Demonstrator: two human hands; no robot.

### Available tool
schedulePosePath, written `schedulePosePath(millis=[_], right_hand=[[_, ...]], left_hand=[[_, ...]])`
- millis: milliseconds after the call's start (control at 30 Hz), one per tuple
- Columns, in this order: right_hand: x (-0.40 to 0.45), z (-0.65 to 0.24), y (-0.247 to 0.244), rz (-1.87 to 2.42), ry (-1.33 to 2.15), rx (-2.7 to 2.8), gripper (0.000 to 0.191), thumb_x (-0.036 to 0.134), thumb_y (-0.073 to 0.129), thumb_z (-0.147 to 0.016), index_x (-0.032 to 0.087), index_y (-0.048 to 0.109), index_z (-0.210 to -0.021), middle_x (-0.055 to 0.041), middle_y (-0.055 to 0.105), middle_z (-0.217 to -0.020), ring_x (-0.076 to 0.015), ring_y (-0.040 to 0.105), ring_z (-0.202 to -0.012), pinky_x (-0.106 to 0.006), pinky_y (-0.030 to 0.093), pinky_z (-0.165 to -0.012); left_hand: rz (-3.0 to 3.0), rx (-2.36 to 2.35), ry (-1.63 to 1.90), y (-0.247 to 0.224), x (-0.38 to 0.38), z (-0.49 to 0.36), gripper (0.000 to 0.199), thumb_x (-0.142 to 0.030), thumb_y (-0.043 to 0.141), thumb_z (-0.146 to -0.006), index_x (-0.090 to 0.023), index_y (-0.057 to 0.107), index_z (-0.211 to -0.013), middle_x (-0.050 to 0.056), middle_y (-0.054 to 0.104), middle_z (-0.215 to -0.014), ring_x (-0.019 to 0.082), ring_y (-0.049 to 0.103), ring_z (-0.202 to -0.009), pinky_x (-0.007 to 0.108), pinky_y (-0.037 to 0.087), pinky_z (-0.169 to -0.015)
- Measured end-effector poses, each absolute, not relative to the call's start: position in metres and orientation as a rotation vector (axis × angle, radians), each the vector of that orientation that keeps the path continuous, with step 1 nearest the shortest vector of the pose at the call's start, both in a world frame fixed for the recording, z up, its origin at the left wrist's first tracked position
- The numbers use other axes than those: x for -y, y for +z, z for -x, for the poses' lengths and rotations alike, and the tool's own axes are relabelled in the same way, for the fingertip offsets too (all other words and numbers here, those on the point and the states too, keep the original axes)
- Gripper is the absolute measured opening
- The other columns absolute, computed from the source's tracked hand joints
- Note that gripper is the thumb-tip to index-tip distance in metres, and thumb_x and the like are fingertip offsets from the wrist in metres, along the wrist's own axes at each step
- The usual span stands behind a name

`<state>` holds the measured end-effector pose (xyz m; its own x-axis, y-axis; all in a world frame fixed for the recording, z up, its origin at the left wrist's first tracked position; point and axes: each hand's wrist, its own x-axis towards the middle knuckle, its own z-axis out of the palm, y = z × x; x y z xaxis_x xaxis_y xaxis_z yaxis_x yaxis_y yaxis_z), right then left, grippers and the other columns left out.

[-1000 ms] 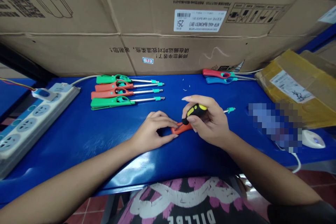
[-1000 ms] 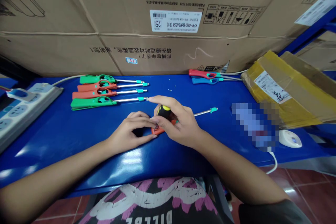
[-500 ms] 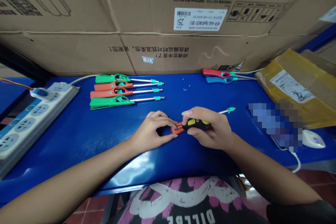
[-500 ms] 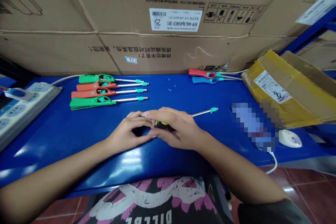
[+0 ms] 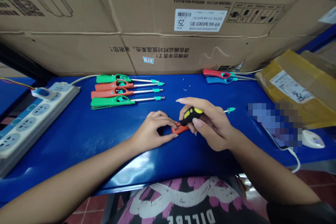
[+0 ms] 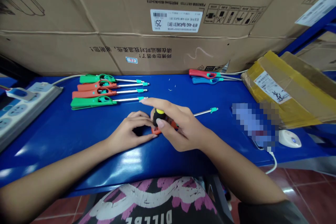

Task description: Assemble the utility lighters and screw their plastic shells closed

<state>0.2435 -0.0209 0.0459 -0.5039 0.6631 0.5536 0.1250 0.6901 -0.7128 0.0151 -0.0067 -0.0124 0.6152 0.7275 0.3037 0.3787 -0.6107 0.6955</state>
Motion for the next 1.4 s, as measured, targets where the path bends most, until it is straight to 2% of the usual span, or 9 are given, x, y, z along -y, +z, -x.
schedulePosePath(millis=[133, 267, 433, 600, 767, 933, 1100, 1267, 1400], right_hand=[[0.022, -0.242, 0.058, 0.690, 0.584, 2.195, 0.041, 0.020, 0.049, -0.103, 0.018, 0.050, -0.144, -0.0063, 0.072, -0.104, -0.0108, 0.068, -0.077, -0.022, 0.057, -0.071], [0.020, -0.232, 0.060, 0.763, 0.208, 2.191, 0.032, 0.039, 0.068, -0.096, 0.020, 0.066, -0.122, -0.0019, 0.074, -0.089, -0.0124, 0.068, -0.074, -0.020, 0.055, -0.068], [0.017, -0.229, 0.067, 0.784, 0.317, 2.253, 0.046, 0.026, 0.042, -0.106, 0.015, 0.046, -0.151, -0.0119, 0.069, -0.133, -0.0172, 0.070, -0.110, -0.028, 0.057, -0.091], [0.008, -0.230, 0.064, 0.780, 0.239, 2.138, 0.035, 0.036, 0.063, -0.099, 0.020, 0.068, -0.130, -0.0012, 0.074, -0.089, -0.0120, 0.069, -0.078, -0.021, 0.056, -0.074], [0.000, -0.235, 0.064, 0.664, 0.440, 2.212, 0.044, 0.028, 0.039, -0.108, 0.018, 0.052, -0.149, -0.0108, 0.069, -0.128, -0.0170, 0.068, -0.103, -0.033, 0.056, -0.092], [-0.003, -0.236, 0.063, 0.659, 0.220, 2.120, 0.033, 0.039, 0.064, -0.098, 0.017, 0.071, -0.123, -0.0034, 0.067, -0.085, -0.0151, 0.062, -0.075, -0.029, 0.056, -0.073], [0.000, -0.237, 0.070, 0.560, 0.457, 2.283, 0.047, 0.029, 0.038, -0.109, 0.016, 0.043, -0.154, -0.0135, 0.066, -0.125, -0.0194, 0.064, -0.110, -0.039, 0.055, -0.097], [0.001, -0.235, 0.068, 0.585, 0.204, 2.136, 0.034, 0.036, 0.065, -0.098, 0.019, 0.068, -0.127, -0.0051, 0.069, -0.095, -0.0159, 0.066, -0.086, -0.030, 0.058, -0.081], [0.003, -0.232, 0.066, 0.559, 0.340, 2.203, 0.044, 0.032, 0.049, -0.105, 0.016, 0.054, -0.145, -0.0140, 0.067, -0.124, -0.0225, 0.064, -0.117, -0.041, 0.054, -0.102]], left_hand=[[-2.266, -0.869, 0.787, -0.015, 0.006, -0.015, 0.017, -0.026, 0.083, -0.082, -0.025, 0.074, -0.096, -0.001, 0.079, -0.100, 0.022, 0.067, -0.098, 0.040, 0.042, -0.092], [-2.282, -0.855, 0.791, -0.017, 0.006, -0.015, 0.014, -0.027, 0.080, -0.085, -0.026, 0.074, -0.098, -0.001, 0.079, -0.099, 0.022, 0.067, -0.097, 0.039, 0.042, -0.091], [-2.300, -0.847, 0.812, -0.018, 0.006, -0.014, 0.018, -0.030, 0.082, -0.084, -0.025, 0.073, -0.099, -0.001, 0.079, -0.099, 0.023, 0.067, -0.098, 0.040, 0.043, -0.091], [-2.306, -0.863, 0.806, -0.019, 0.005, -0.014, 0.017, -0.029, 0.082, -0.083, -0.024, 0.074, -0.097, 0.001, 0.078, -0.100, 0.023, 0.068, -0.096, 0.040, 0.045, -0.088], [-2.296, -0.849, 0.794, -0.016, 0.006, -0.014, 0.019, -0.030, 0.082, -0.084, -0.025, 0.073, -0.099, 0.000, 0.079, -0.100, 0.024, 0.068, -0.098, 0.041, 0.044, -0.091], [-2.305, -0.864, 0.812, -0.017, 0.006, -0.014, 0.017, -0.029, 0.082, -0.083, -0.025, 0.074, -0.098, 0.000, 0.078, -0.099, 0.023, 0.068, -0.096, 0.040, 0.044, -0.088], [-2.317, -0.848, 0.808, -0.017, 0.006, -0.014, 0.019, -0.031, 0.082, -0.084, -0.024, 0.073, -0.099, 0.000, 0.079, -0.100, 0.023, 0.068, -0.097, 0.040, 0.044, -0.090], [-2.324, -0.885, 0.785, -0.017, 0.005, -0.014, 0.016, -0.031, 0.080, -0.084, -0.025, 0.075, -0.098, 0.001, 0.076, -0.094, 0.022, 0.067, -0.093, 0.039, 0.046, -0.086], [-2.314, -0.876, 0.783, -0.017, 0.005, -0.015, 0.017, -0.034, 0.079, -0.085, -0.024, 0.074, -0.098, 0.002, 0.078, -0.099, 0.024, 0.068, -0.097, 0.042, 0.045, -0.090]])
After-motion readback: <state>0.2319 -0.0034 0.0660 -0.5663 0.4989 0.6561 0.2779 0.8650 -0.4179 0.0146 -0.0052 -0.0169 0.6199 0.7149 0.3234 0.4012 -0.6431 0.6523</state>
